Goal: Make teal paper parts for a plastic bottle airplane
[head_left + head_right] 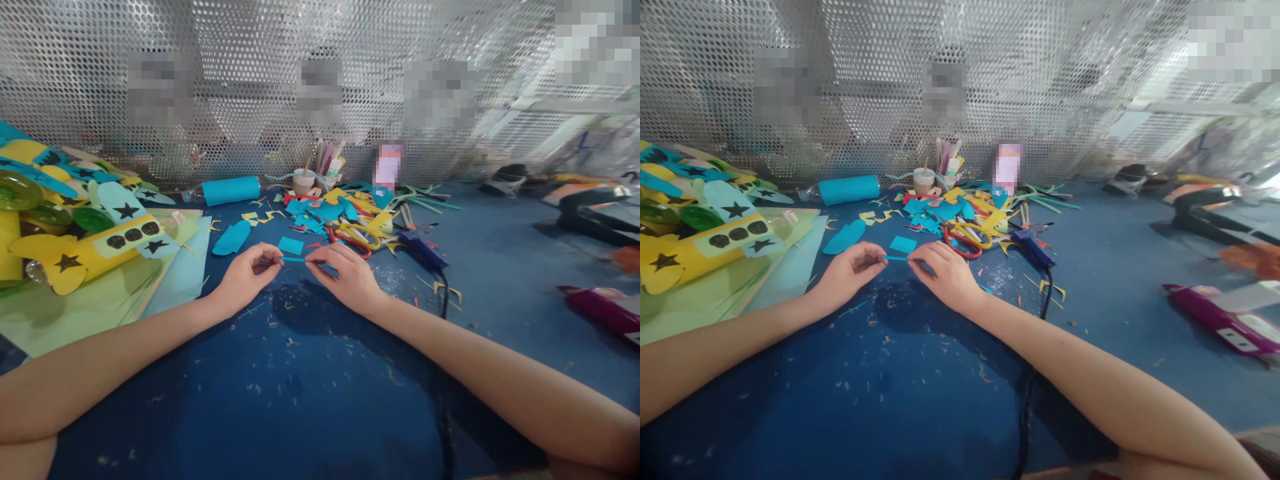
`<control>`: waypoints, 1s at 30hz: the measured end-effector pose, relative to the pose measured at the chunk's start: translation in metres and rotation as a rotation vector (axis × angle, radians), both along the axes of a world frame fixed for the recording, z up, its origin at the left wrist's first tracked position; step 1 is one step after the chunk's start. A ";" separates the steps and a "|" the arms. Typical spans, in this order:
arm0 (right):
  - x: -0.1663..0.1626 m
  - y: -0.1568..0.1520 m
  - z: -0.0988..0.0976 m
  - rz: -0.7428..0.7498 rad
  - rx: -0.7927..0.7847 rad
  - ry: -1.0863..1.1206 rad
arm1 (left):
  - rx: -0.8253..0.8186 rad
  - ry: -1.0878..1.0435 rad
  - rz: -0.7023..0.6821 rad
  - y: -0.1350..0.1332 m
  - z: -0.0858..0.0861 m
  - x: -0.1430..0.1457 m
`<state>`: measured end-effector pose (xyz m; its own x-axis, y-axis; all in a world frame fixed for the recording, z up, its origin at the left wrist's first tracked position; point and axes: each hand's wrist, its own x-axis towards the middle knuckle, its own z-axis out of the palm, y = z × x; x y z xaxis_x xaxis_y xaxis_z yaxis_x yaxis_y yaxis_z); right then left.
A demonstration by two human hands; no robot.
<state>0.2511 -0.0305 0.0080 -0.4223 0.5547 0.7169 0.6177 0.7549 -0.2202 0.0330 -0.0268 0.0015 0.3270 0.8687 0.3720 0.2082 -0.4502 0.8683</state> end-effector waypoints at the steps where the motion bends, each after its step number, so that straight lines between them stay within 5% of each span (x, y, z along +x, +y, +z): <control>1: 0.000 0.000 0.000 -0.021 -0.019 0.021 | -0.021 -0.012 -0.002 0.001 0.000 0.000; 14: -0.001 0.000 -0.002 -0.095 -0.149 0.081 | -0.204 -0.172 -0.064 0.001 0.004 0.002; 30: -0.002 -0.002 -0.001 -0.040 -0.156 0.092 | -0.206 -0.192 -0.031 0.001 0.004 0.001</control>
